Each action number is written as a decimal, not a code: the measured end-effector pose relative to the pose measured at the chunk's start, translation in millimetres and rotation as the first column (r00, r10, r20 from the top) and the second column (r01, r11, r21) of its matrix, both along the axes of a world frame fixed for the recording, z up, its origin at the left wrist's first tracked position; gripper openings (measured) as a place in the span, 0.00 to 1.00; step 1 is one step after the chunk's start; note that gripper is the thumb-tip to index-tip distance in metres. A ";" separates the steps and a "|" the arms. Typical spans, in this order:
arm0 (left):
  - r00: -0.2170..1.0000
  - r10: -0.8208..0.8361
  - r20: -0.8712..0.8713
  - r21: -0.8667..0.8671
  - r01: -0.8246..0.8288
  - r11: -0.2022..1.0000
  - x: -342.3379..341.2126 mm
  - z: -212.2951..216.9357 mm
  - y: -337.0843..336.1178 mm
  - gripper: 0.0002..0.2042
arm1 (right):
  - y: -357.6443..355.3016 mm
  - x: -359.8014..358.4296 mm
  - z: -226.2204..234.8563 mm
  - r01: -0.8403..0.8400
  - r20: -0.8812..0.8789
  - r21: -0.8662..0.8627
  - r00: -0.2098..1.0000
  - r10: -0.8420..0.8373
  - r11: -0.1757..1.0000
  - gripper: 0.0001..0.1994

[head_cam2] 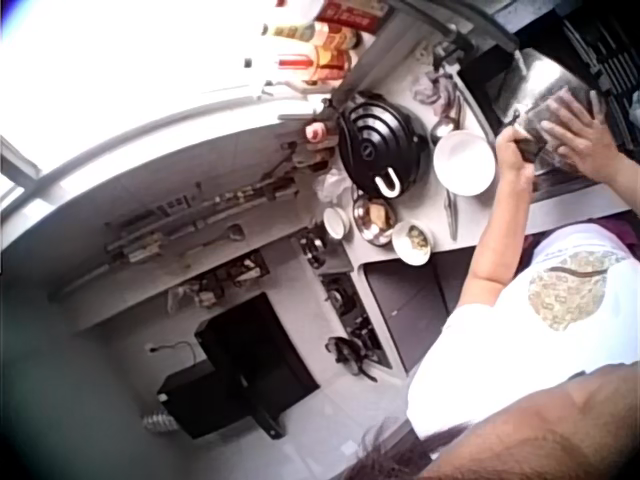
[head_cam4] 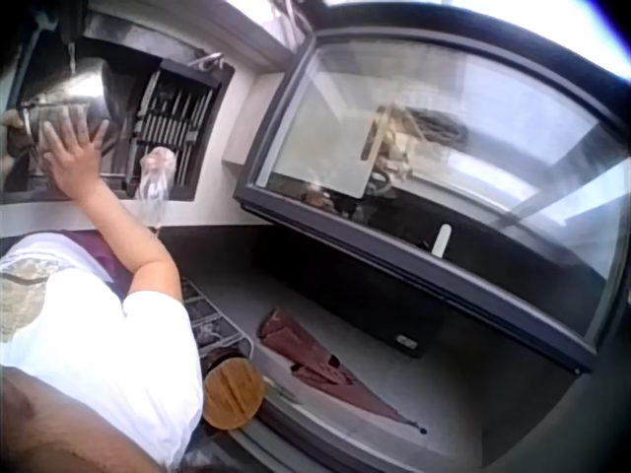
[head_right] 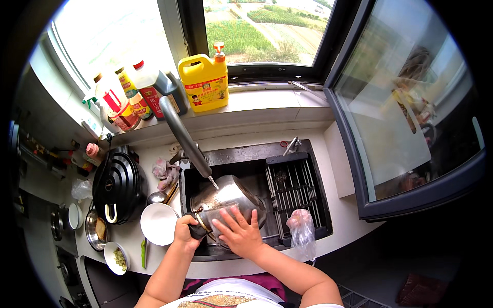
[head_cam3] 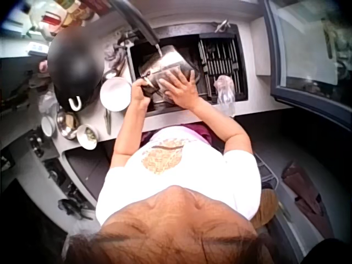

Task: The person washes a metal pot in a sink using a cloth under running water, scrubbing the inside and outside surfaces.

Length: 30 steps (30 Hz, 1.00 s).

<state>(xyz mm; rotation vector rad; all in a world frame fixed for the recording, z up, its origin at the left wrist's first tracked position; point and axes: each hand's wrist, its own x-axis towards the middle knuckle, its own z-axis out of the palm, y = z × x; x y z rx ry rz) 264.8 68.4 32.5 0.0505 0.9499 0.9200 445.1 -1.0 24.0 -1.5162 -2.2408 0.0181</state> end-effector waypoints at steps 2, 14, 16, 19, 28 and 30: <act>0.999 0.034 0.032 -0.048 -0.033 0.998 1.8 4.4 1.9 0.19 | 10.2 3.3 7.2 0.143 -0.037 -0.026 0.989 -0.144 0.989 0.22; 0.995 0.043 0.093 -0.128 -0.030 0.991 -1.5 9.0 13.8 0.17 | 57.0 4.3 38.4 0.161 -0.075 -0.044 0.984 -0.164 0.986 0.21; 0.994 0.038 0.100 -0.076 -0.030 0.997 -3.3 6.4 2.7 0.20 | 75.7 16.8 40.3 0.239 -0.123 -0.110 0.960 -0.252 0.965 0.22; 0.991 0.034 0.131 0.033 -0.039 0.999 -8.2 5.2 -17.6 0.23 | 97.9 56.9 22.3 -0.014 -0.399 -0.553 0.882 -0.249 0.833 0.25; 0.982 0.070 0.173 0.159 -0.098 0.982 -51.6 2.8 -49.7 0.14 | 62.3 69.9 14.9 -0.011 -0.296 -0.665 0.922 -0.251 0.746 0.29; 0.985 0.055 0.161 0.167 -0.082 0.982 -51.8 4.4 -51.5 0.14 | 51.5 44.6 34.0 -0.127 -0.379 -0.584 0.916 -0.131 0.802 0.28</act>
